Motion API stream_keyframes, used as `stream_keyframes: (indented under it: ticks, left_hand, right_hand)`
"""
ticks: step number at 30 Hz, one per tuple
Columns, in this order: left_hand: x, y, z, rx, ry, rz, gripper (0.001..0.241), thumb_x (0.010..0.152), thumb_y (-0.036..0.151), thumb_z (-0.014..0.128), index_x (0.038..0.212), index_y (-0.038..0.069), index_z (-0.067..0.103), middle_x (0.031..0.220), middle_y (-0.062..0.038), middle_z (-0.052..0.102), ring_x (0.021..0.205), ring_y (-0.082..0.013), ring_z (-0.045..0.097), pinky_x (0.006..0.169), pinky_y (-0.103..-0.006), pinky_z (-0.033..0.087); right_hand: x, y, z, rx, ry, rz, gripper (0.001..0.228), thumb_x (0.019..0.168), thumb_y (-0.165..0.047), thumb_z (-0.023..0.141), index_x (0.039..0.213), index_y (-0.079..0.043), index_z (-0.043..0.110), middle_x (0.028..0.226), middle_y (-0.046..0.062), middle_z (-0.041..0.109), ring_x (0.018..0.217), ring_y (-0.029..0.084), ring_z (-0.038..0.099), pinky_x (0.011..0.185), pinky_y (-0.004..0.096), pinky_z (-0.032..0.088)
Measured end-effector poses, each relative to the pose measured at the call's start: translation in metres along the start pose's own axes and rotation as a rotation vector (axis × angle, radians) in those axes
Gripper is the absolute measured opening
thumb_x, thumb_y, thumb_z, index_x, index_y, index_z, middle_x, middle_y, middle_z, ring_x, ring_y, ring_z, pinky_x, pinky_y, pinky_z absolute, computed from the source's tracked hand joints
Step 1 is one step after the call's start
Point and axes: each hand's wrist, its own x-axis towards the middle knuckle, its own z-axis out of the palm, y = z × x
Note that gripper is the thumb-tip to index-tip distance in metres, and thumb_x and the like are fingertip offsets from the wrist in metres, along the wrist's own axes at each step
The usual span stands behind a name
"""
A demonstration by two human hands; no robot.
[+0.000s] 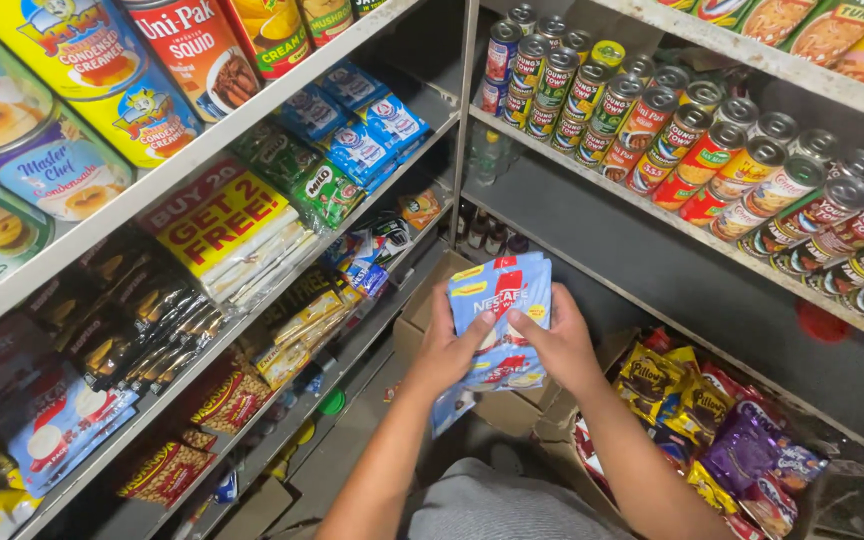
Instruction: Packing various coffee and creamer sachets from store shelves into a cardboard box.
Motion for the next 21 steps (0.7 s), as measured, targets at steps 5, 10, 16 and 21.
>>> stream_keyframes:
  ticks: [5, 10, 16, 21]
  left_hand:
    - [0.002, 0.017, 0.004, 0.042, 0.027, 0.145, 0.054, 0.097, 0.025, 0.072, 0.136, 0.005, 0.041, 0.125, -0.012, 0.063, 0.116, -0.0167, 0.061, 0.101, -0.0353, 0.052]
    - [0.018, 0.036, 0.006, -0.093, 0.064, 0.103, 0.054, 0.096, 0.023, 0.072, 0.136, 0.004, 0.042, 0.121, -0.012, 0.065, 0.111, -0.0168, 0.063, 0.098, -0.0356, 0.053]
    - [0.035, -0.037, -0.051, 0.053, 0.162, 0.001, 0.052, 0.100, 0.042, 0.062, 0.135, 0.005, 0.053, 0.124, -0.008, 0.068, 0.113, -0.0150, 0.062, 0.101, -0.0364, 0.050]
    - [-0.004, -0.188, -0.111, -0.217, 0.063, -0.652, 0.068, 0.096, 0.067, 0.054, 0.127, 0.007, 0.063, 0.118, -0.012, 0.061, 0.107, -0.0264, 0.058, 0.093, -0.0450, 0.047]
  right_hand:
    - [0.018, 0.023, -0.015, 0.037, -0.025, -0.086, 0.064, 0.092, -0.015, 0.075, 0.144, -0.005, 0.038, 0.132, 0.012, 0.060, 0.119, 0.019, 0.061, 0.103, 0.037, 0.051]
    - [0.013, -0.015, -0.005, 0.387, -0.284, 0.047, 0.073, 0.091, -0.019, 0.072, 0.154, -0.004, 0.039, 0.144, 0.015, 0.058, 0.130, 0.023, 0.059, 0.109, 0.040, 0.048]
    - [0.024, -0.046, 0.020, 0.433, -0.290, 0.096, 0.066, 0.090, -0.002, 0.073, 0.149, -0.001, 0.041, 0.134, 0.016, 0.063, 0.120, 0.028, 0.065, 0.103, 0.049, 0.054]
    - [0.028, -0.060, 0.017, 0.466, -0.230, 0.015, 0.062, 0.092, 0.000, 0.067, 0.148, -0.005, 0.041, 0.136, 0.015, 0.062, 0.122, 0.028, 0.064, 0.103, 0.050, 0.054]
